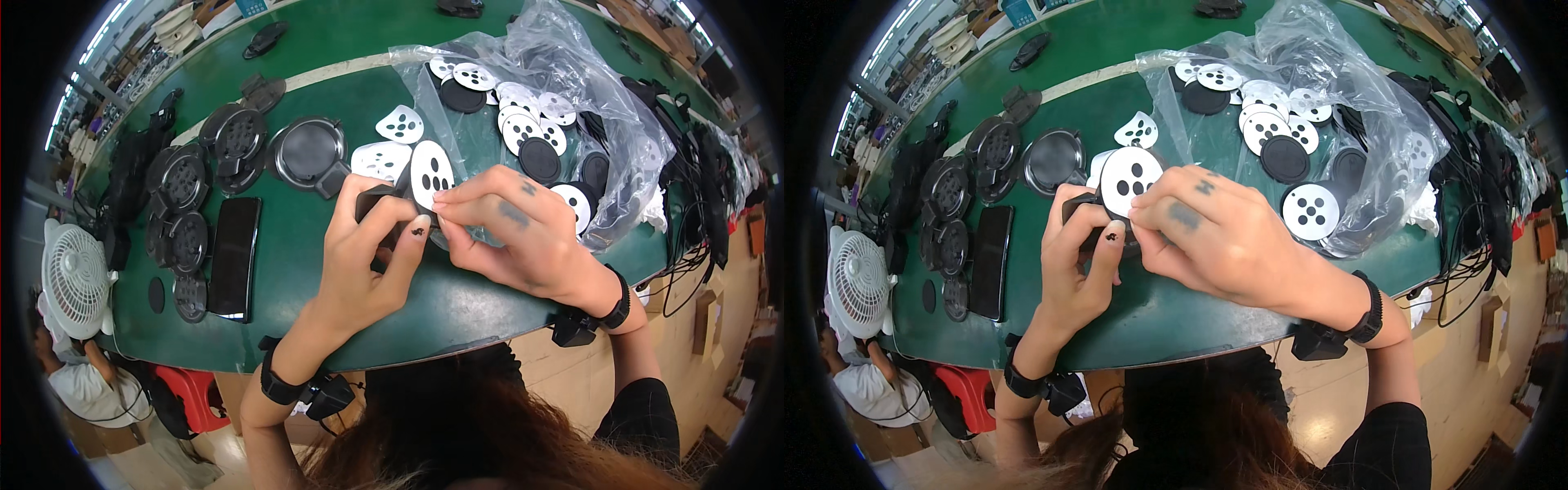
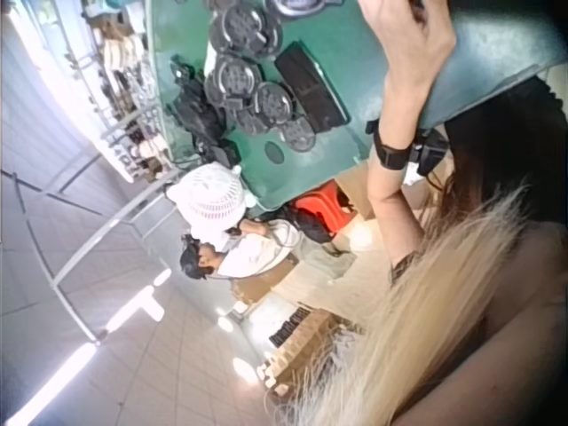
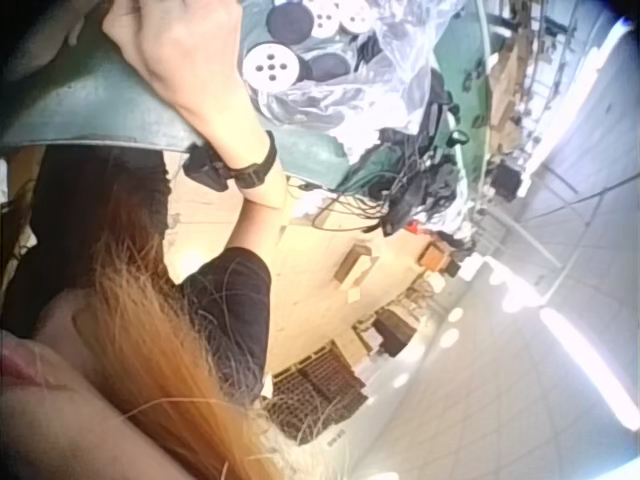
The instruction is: The person is applying white adhesive gaskets or stickers to round black plastic components on a factory assembly line.
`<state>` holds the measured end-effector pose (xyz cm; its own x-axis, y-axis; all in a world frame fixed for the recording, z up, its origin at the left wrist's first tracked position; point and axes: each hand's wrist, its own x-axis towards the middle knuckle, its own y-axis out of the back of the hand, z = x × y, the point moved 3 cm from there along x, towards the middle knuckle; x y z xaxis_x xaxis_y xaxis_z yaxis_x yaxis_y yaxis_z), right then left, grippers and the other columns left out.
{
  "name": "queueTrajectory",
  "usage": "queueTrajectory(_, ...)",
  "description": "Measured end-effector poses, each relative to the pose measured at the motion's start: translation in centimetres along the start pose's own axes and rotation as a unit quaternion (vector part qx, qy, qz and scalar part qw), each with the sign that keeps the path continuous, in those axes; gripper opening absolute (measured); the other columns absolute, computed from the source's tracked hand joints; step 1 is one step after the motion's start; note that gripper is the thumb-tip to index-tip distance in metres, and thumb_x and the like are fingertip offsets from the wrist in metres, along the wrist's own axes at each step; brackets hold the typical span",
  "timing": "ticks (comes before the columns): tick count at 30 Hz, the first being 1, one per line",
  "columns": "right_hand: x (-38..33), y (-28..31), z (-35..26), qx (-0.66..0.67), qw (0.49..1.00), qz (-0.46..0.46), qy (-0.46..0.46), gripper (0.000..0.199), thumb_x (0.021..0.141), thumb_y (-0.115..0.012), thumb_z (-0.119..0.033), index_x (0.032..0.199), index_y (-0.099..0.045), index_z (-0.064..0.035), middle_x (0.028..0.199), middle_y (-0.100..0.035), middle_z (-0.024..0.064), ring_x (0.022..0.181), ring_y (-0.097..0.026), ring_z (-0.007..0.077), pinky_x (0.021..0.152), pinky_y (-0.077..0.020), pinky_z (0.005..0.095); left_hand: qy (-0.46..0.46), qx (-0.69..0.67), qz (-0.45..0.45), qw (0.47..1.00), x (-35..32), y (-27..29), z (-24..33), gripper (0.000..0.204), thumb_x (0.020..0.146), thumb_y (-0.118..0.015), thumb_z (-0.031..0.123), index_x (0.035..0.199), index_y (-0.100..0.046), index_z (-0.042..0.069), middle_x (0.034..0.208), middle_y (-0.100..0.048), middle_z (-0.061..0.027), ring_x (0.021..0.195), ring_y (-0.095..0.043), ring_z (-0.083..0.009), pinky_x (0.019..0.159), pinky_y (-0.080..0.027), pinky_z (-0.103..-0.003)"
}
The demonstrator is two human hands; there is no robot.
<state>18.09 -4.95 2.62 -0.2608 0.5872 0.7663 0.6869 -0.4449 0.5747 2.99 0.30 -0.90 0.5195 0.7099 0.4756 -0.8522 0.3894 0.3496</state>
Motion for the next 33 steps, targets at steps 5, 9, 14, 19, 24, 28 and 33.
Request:
queueTrajectory(5,1.0,2.8,2.1,-0.05,0.997,0.041,-0.052,0.012,0.068,-0.067,0.001,0.079,-0.061,-0.0007,0.079,-0.062,0.0073,0.065,-0.061,0.0156,0.058,-0.0499,0.0249,0.045,-0.082,0.026,0.995,0.2,0.4,-0.1,0.009,0.084,-0.054,0.005,0.078,-0.054,-0.002,0.09,-0.044,-0.0081,0.062,-0.046,-0.0064,0.042,-0.036,-0.019)
queueTrajectory(9,0.7,4.2,5.0,0.099,0.958,0.157,-0.217,0.011,0.082,-0.061,-0.002,0.088,-0.063,0.0066,0.085,-0.062,0.0081,0.071,-0.061,0.0105,0.064,-0.0511,0.0213,0.116,-0.216,-0.034,0.969,0.1,0.5,-0.1,0.014,0.088,-0.048,0.006,0.076,-0.049,-0.003,0.088,-0.041,-0.0056,0.062,-0.047,-0.0053,0.039,-0.04,-0.018)
queueTrajectory(14,0.6,3.2,6.4,0.115,0.955,0.149,-0.229,0.017,0.085,-0.056,-0.001,0.1,-0.062,0.0058,0.092,-0.064,0.0113,0.075,-0.063,0.0129,0.067,-0.0515,0.0219,0.22,-0.321,-0.091,0.917,0.0,-0.2,-0.3,0.02,0.092,-0.044,0.016,0.081,-0.046,0.0,0.083,-0.038,-0.0032,0.059,-0.045,-0.0072,0.039,-0.044,-0.019)
queueTrajectory(19,0.3,1.5,6.2,0.241,0.92,0.04,-0.305,0.043,0.09,-0.053,-0.014,0.129,-0.042,0.0022,0.111,-0.06,0.0182,0.096,-0.061,0.0207,0.086,-0.0475,0.0303,0.307,-0.433,-0.162,0.832,-0.3,-0.9,0.0,0.018,0.095,-0.039,0.028,0.094,-0.04,0.01,0.081,-0.041,-0.0023,0.066,-0.045,-0.0107,0.04,-0.046,-0.025)
queueTrajectory(24,0.7,1.4,4.6,0.49,0.849,-0.065,-0.189,0.082,0.073,-0.075,-0.029,0.133,-0.028,0.0026,0.126,-0.047,0.0247,0.122,-0.044,0.0283,0.103,-0.0319,0.0397,0.328,-0.487,-0.172,0.791,-0.4,-1.0,0.2,0.023,0.096,-0.037,0.035,0.107,-0.032,0.015,0.094,-0.043,-0.0042,0.071,-0.044,-0.0116,0.04,-0.047,-0.026)
queueTrajectory(28,0.6,0.4,3.9,0.438,0.881,-0.097,-0.148,0.088,0.059,-0.083,-0.008,0.132,-0.034,0.0006,0.13,-0.045,0.0157,0.12,-0.045,0.0241,0.103,-0.0331,0.0377,0.339,-0.511,-0.218,0.759,-0.8,-1.6,0.1,0.035,0.096,-0.034,0.038,0.124,-0.027,0.018,0.098,-0.041,-0.0038,0.07,-0.044,-0.0113,0.04,-0.048,-0.027)
queueTrajectory(33,0.5,0.3,3.2,0.385,0.91,-0.105,-0.11,0.088,0.059,-0.084,-0.01,0.13,-0.034,0.0014,0.131,-0.043,0.0195,0.123,-0.042,0.0274,0.105,-0.0312,0.0405,0.358,-0.515,-0.269,0.73,-1.5,-2.5,0.1,0.035,0.097,-0.032,0.039,0.123,-0.027,0.017,0.098,-0.041,-0.003,0.07,-0.044,-0.0105,0.04,-0.049,-0.026)
